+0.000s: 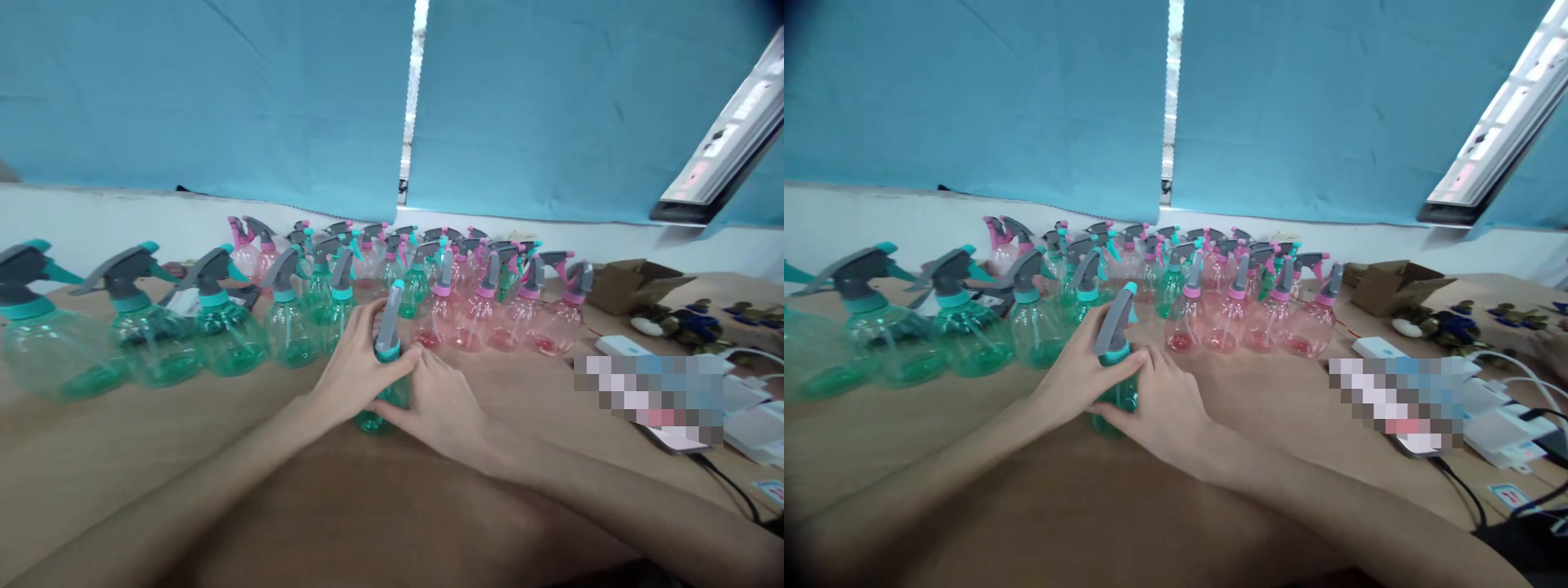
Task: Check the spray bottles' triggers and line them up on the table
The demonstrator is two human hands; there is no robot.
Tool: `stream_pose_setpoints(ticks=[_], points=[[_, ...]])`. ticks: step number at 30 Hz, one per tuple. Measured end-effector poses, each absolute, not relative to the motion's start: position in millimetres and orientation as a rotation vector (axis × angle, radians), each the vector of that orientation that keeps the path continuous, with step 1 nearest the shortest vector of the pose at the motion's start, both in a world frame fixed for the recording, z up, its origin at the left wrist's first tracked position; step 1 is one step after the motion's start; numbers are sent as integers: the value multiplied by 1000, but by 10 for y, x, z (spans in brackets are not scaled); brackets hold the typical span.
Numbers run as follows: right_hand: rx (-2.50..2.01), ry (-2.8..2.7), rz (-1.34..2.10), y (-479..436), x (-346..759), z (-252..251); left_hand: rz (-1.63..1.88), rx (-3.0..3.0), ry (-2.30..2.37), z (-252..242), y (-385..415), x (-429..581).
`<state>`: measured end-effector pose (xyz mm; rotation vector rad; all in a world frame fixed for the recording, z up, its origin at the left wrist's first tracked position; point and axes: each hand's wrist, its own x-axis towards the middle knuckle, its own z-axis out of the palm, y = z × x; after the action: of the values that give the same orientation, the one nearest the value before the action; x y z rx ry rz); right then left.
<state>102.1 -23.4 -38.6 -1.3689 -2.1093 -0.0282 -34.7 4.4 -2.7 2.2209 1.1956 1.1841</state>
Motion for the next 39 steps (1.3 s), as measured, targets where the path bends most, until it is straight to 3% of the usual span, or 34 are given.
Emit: stream_pose_setpoints(ticks=[6,17,33,39], points=[[-1471,-2084,86,-62,1099,-324,1125,2387,1158,-246,-80,-652],[-1649,-2081,-138,459,1093,-242,961,2419,1401,-468,8,-1131],[-1826,-2029,-107,720,1019,-185,867,2505,1407,-556,180,-897],[-1691,-2018,-47,577,1157,-147,850,2484,1424,-524,188,-802]])
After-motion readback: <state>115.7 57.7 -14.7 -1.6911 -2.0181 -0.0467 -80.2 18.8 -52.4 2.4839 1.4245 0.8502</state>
